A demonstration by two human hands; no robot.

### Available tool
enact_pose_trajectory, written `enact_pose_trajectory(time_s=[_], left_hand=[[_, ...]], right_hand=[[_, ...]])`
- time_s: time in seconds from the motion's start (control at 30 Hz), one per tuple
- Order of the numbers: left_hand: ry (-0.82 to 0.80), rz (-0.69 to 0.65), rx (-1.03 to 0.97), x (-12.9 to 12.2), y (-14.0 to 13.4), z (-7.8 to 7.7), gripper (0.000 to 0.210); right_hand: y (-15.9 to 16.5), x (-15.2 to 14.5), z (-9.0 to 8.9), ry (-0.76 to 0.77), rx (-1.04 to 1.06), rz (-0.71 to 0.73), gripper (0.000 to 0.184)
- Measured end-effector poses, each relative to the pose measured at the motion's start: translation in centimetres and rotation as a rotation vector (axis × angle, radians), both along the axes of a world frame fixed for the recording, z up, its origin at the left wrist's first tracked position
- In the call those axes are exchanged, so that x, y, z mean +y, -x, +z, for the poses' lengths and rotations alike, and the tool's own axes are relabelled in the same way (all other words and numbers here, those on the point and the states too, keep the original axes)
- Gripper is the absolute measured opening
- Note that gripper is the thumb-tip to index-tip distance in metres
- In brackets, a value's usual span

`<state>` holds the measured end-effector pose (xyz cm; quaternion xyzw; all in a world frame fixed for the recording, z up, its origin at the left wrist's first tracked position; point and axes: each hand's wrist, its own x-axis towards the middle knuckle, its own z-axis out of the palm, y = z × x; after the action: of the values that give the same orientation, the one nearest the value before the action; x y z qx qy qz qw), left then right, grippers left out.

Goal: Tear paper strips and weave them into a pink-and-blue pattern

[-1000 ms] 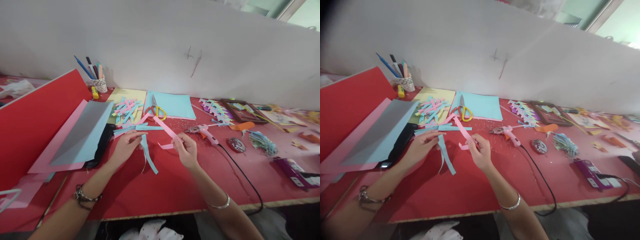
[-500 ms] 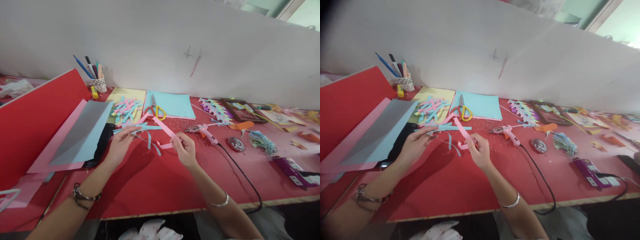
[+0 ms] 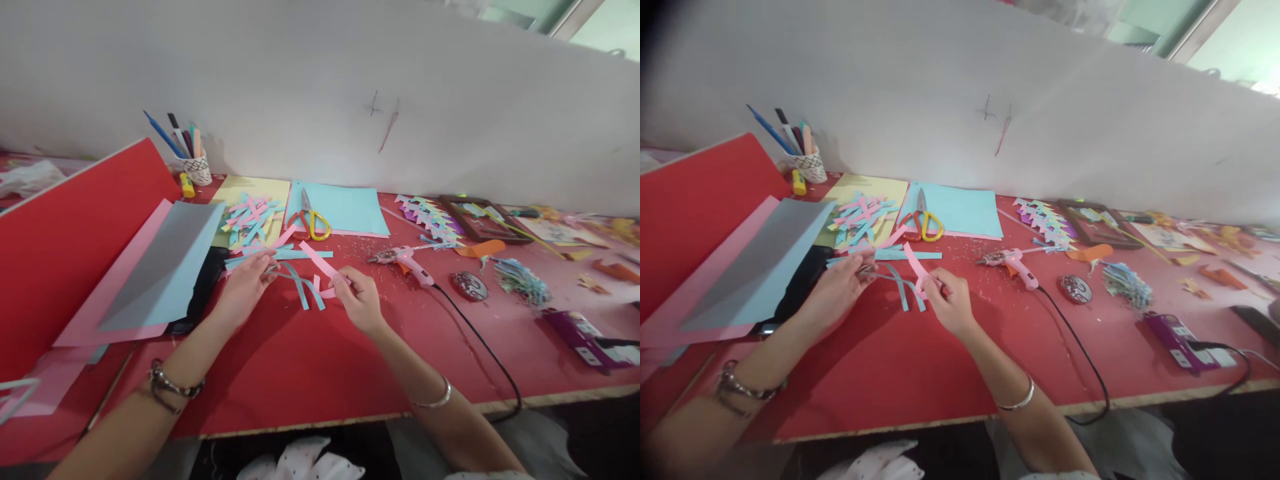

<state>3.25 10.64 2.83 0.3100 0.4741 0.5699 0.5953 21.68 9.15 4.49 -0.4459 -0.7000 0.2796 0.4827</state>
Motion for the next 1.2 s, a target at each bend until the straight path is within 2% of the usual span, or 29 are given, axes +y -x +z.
enact_pose_trajectory(time_s=[0.13,0.33,0.47,0.6,0.8,0.97,1.2], left_hand=[[-0.196,0.029,0.232,-0.2,0.3,-0.1,0.021],[-0.636,0.028,0.889,-0.7,0.6,-0.4,0.015],[-0.772,0.000,1.139,-0.8,0.6,-0.4,0.021],[-0.788,-0.043,1.196,-0.7,0.8,-0.6,0.025],[-0.875,-0.111,1.250,-0.6,1.0,-1.1,0.027],[-0.911,-0.165,1.303,-0.7,1.0,-1.0,0.031],[-0.950,-0.205,1.352,-0.7,1.2,-1.0,0.032]], right_hand=[[-0.1,0.0,0.0,0.034,0.038,0.007,0.021],[-0.5,0.2,-0.3,0.126,0.195,0.052,0.023],[-0.5,0.4,-0.3,0.176,0.318,0.064,0.013],[-0.7,0.4,0.4,0.113,0.279,0.042,0.020],[-1.6,0.9,1.5,0.035,0.090,0.113,0.005],[-1.8,1.4,3.0,0.052,0.076,0.068,0.012],[-1.4,2.1,5.9,-0.027,0.070,0.049,0.030]])
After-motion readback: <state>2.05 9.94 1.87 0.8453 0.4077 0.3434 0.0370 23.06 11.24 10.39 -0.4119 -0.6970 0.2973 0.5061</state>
